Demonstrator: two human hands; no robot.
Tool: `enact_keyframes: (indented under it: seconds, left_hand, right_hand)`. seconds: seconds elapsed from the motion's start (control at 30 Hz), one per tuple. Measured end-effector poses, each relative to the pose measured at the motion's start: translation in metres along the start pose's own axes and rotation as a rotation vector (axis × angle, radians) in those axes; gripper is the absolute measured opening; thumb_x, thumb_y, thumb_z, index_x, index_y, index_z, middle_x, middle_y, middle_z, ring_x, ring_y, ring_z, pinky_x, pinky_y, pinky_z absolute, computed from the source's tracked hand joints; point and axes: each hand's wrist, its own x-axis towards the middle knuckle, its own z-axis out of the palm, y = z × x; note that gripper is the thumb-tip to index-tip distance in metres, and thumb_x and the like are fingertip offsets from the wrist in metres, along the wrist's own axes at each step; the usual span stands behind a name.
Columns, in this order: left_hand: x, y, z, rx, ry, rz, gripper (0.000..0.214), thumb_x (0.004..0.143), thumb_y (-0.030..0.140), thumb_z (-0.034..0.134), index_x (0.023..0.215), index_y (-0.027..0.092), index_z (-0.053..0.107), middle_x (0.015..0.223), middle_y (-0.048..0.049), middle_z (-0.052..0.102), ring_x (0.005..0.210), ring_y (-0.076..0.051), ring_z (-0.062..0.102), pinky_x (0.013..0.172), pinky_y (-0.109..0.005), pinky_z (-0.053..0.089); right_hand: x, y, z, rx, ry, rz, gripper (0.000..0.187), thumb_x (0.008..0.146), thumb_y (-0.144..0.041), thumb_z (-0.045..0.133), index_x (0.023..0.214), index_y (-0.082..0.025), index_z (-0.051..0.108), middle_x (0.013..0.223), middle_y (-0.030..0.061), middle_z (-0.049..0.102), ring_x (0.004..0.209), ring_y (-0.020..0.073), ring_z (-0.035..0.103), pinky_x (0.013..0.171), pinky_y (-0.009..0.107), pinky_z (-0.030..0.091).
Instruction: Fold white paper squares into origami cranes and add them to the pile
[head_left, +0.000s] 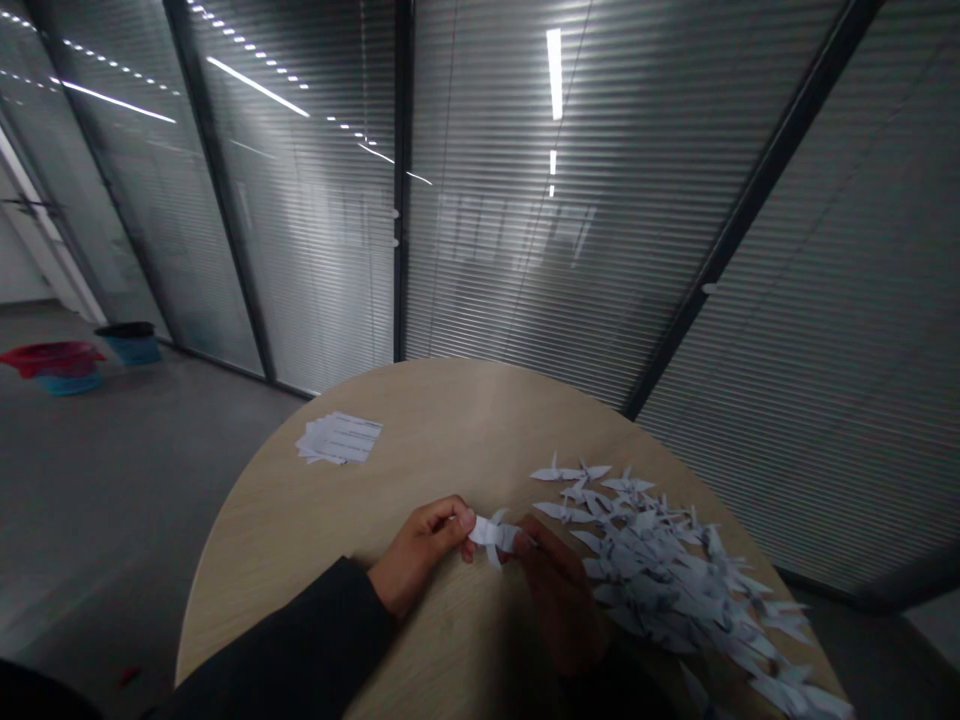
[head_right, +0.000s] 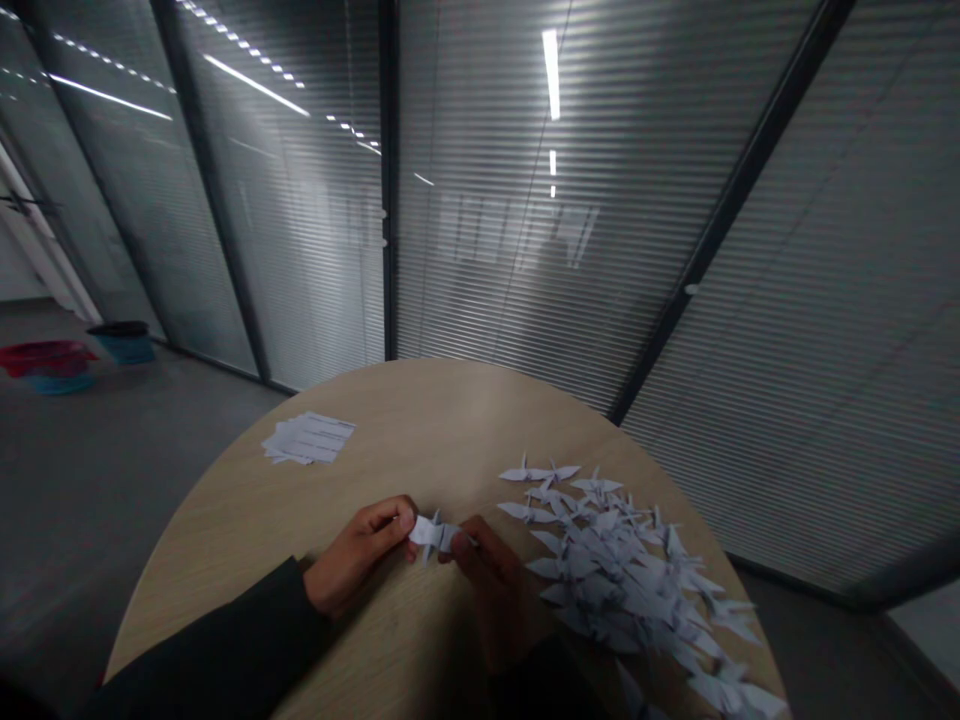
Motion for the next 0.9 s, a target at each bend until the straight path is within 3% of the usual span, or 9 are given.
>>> enact_keyframes:
  seconds: [0.4, 0.63, 0.8, 0.9]
  left_hand:
    - [0.001, 0.001, -0.001, 0.051, 0.022, -0.001, 0.048, 0.077, 0.061, 0.062, 0.061, 0.017, 0.057, 0.059, -0.0003, 0.056, 0.063, -0.015, 0.051, 0.067, -0.027, 0.038]
    - [0.006, -0.008, -0.004, 0.064, 0.036, -0.098, 0.056, 0.071, 0.07, 0.062, 0.062, 0.014, 0.061, 0.059, -0.0013, 0.056, 0.055, -0.014, 0.05, 0.059, -0.028, 0.041]
    - [0.004, -0.002, -0.004, 0.047, 0.179, -0.103, 0.058, 0.076, 0.07, 0.057, 0.079, 0.013, 0.07, 0.071, -0.0051, 0.063, 0.067, -0.018, 0.055, 0.064, -0.029, 0.042]
    - [0.002, 0.004, -0.003, 0.001, 0.238, -0.128, 0.059, 0.07, 0.069, 0.063, 0.085, 0.013, 0.072, 0.086, -0.0087, 0.066, 0.079, -0.02, 0.058, 0.069, -0.029, 0.043]
  right_hand:
    - [0.001, -0.005, -0.002, 0.024, -0.032, -0.007, 0.039, 0.088, -0.056, 0.046, 0.068, -0.023, 0.054, 0.065, -0.0032, 0.053, 0.065, 0.016, 0.05, 0.063, 0.027, 0.037]
    - [0.003, -0.002, -0.002, -0.027, 0.022, 0.038, 0.043, 0.086, -0.061, 0.043, 0.065, -0.024, 0.051, 0.065, -0.0014, 0.055, 0.067, 0.0181, 0.052, 0.063, 0.028, 0.038]
    - [0.004, 0.004, -0.002, 0.011, -0.064, 0.072, 0.041, 0.087, -0.058, 0.045, 0.065, -0.024, 0.053, 0.066, -0.0007, 0.055, 0.067, 0.0186, 0.052, 0.064, 0.029, 0.039]
    - [0.004, 0.008, -0.001, 0.075, -0.142, 0.112, 0.039, 0.087, -0.055, 0.046, 0.065, -0.023, 0.053, 0.067, -0.0001, 0.055, 0.068, 0.0184, 0.052, 0.065, 0.029, 0.039]
